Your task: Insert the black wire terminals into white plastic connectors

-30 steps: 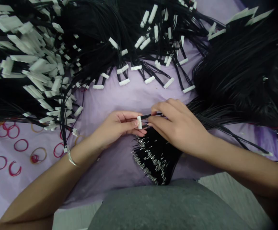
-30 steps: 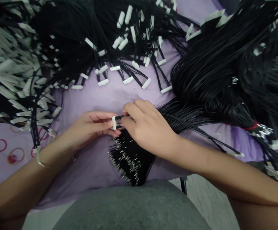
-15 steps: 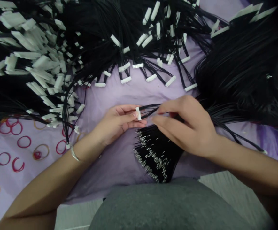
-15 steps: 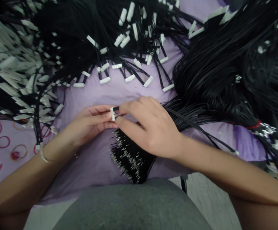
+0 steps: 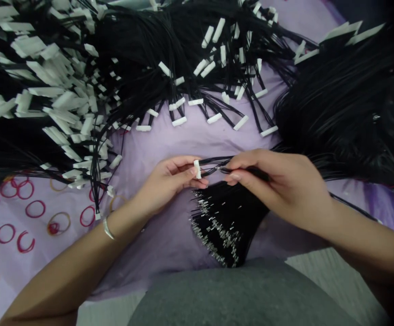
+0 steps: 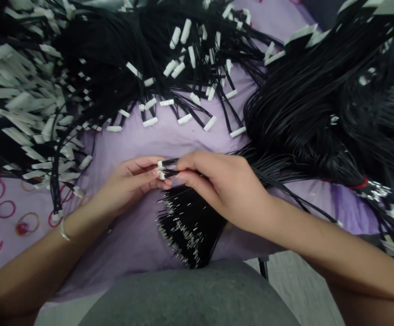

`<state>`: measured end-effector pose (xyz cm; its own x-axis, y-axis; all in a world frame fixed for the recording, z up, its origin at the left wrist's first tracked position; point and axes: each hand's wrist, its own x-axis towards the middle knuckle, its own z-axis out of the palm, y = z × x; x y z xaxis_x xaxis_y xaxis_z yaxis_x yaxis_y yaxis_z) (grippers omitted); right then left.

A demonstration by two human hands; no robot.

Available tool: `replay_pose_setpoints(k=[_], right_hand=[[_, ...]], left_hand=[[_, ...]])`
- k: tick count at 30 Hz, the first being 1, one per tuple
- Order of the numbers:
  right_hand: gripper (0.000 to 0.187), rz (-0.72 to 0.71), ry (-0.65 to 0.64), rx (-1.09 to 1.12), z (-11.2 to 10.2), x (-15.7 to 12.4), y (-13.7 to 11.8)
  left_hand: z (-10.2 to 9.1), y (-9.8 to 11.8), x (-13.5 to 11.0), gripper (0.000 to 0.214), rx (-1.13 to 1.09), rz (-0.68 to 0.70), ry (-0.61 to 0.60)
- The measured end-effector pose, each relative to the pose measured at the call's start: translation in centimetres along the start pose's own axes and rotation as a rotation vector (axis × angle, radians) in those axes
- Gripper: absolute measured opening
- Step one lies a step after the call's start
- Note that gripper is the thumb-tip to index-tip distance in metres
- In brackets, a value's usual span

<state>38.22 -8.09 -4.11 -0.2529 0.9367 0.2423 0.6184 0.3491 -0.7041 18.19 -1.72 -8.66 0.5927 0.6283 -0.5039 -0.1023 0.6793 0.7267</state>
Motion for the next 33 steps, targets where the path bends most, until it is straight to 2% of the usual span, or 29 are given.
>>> replay_pose_setpoints(k=[2, 7, 10, 14, 17, 20, 23, 25, 29, 33], right_hand=[[0.009, 0.018, -0.018, 0.086, -0.6, 0.3, 0.0], [0.011, 0.013, -0.185, 0.271, -1.4, 0.6, 0.1], [0.009, 0.127, -0.265, 0.336, -1.9, 0.4, 0.0], [0.005, 0.345, -0.276, 0.417, -2.1, 0.6, -0.2], [0.011, 0.352, -0.317, 0.427, -1.5, 1.3, -0.1], [0.018, 0.267, -0.382, 0.378, -0.9, 1.8, 0.1], [0.020, 0.254, -0.401, 0.275, -0.7, 1.9, 0.1], [0.018, 0.232, -0.353, 0.167, -0.9, 1.8, -0.1], [0.013, 0.144, -0.174, -0.050, -1.2, 1.7, -0.6], [0.012, 0.081, -0.167, -0.172, -0.3, 1.7, -0.2]], left_hand=[[-0.1, -0.2, 0.0, 0.023, 0.037, 0.010, -0.012], [-0.2, -0.3, -0.1, 0.024, 0.081, 0.013, -0.012], [-0.2, -0.3, -0.1, 0.024, 0.066, 0.010, -0.007], [-0.2, -0.4, -0.1, 0.024, 0.057, 0.008, -0.019], [-0.3, -0.5, 0.0, 0.024, 0.056, 0.019, -0.017], [-0.4, -0.7, 0.0, 0.023, 0.036, 0.028, -0.012], [-0.3, -0.6, 0.0, 0.023, 0.014, 0.030, -0.026], [-0.3, -0.5, 0.0, 0.023, 0.016, 0.023, -0.040], [-0.2, -0.3, 0.0, 0.024, 0.013, -0.002, -0.026], [-0.4, -0.3, 0.0, 0.023, 0.006, 0.000, -0.053]])
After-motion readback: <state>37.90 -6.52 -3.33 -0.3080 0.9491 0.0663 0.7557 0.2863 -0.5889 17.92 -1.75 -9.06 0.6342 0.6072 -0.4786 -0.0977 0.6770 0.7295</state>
